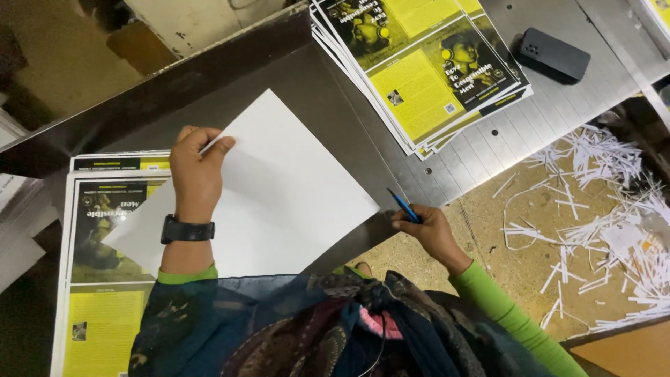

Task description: Marking white sheets of paper with a pen and organizing stacks of printed flyers on a cutting machine bed.

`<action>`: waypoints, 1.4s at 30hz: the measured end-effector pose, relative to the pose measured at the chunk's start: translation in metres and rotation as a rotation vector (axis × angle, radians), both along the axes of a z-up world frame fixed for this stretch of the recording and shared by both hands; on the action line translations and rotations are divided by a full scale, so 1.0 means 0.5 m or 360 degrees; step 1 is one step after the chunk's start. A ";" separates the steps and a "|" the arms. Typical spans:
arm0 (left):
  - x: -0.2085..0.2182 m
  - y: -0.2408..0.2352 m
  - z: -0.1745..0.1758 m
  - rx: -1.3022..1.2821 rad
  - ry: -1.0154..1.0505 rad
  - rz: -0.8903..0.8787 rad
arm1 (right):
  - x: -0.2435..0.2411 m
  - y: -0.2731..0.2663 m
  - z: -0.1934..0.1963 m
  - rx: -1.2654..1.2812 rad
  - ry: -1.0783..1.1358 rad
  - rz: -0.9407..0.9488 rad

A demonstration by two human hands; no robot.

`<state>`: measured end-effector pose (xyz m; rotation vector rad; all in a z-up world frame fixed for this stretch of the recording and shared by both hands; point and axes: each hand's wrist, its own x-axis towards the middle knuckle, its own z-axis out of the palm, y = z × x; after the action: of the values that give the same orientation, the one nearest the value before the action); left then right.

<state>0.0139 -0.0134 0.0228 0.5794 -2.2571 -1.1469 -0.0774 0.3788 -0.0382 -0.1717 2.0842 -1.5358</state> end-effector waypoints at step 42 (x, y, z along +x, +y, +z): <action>0.070 0.030 0.174 0.0178 0.0087 0.0549 | 0.036 -0.147 0.062 -0.1055 -0.0397 -0.0267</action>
<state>0.0489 0.0014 0.1096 0.9290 -1.9582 -1.1009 -0.0593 0.3054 -0.0070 -0.0378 1.3691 -2.1813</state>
